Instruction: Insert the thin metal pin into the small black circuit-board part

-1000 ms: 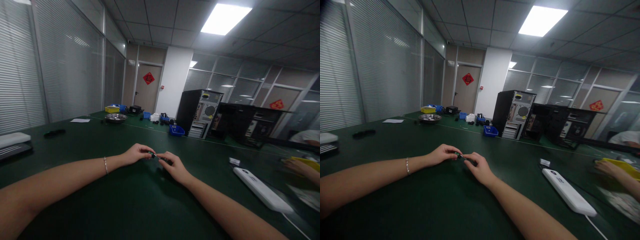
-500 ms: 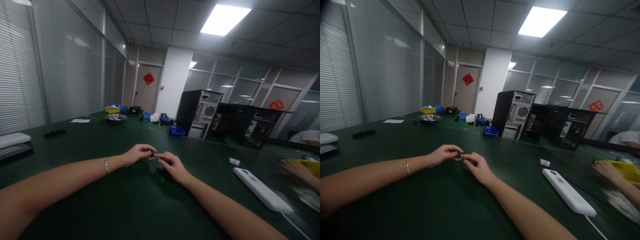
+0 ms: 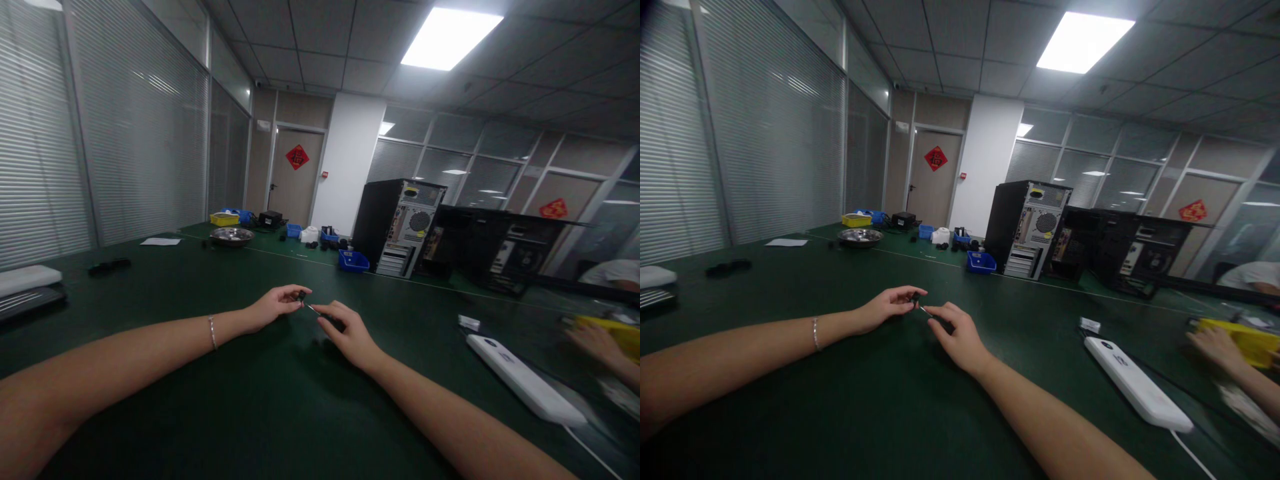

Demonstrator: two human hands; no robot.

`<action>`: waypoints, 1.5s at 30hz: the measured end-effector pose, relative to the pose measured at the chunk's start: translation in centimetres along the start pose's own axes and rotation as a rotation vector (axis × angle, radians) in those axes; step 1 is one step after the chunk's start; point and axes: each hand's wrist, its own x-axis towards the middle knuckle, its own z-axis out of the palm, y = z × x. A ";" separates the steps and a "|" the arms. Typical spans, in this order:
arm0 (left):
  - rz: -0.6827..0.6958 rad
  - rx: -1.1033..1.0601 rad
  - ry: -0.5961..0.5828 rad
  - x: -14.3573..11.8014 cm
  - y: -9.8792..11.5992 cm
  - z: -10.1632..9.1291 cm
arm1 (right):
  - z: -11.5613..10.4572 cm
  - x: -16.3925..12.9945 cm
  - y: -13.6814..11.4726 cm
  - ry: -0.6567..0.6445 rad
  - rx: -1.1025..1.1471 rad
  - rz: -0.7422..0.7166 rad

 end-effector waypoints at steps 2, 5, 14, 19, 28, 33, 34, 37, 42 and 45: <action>0.025 0.063 -0.037 -0.1 0.1 0.1 | 0.1 0.0 0.1 0.024 -0.014 0.001; 0.037 0.077 -0.098 -0.3 0.2 0.3 | 0.2 0.0 0.4 0.046 -0.037 0.020; 0.136 0.327 -0.055 -0.4 0.3 0.2 | 0.2 -0.1 0.5 0.021 -0.102 0.043; 0.116 0.324 -0.083 -0.4 0.2 0.2 | -0.1 -0.1 -0.3 -0.010 -0.094 0.020; 0.071 0.249 -0.093 -0.5 0.2 0.1 | 0.1 -0.1 0.2 -0.017 -0.045 -0.033; 0.048 0.194 -0.117 -0.4 0.3 0.1 | 0.0 -0.1 -0.1 -0.030 -0.018 -0.035; 0.049 0.187 -0.119 -0.3 0.3 0.2 | -0.1 -0.1 -0.2 -0.030 -0.015 -0.036; 0.059 0.172 -0.117 -0.2 0.2 0.2 | -0.1 -0.1 -0.5 -0.025 -0.021 -0.032; 0.016 0.181 -0.117 -0.3 0.5 0.4 | 0.1 0.0 -0.3 -0.004 -0.053 -0.003; 0.004 0.163 -0.126 -0.4 0.7 0.5 | 0.2 0.0 -0.1 0.002 -0.060 -0.001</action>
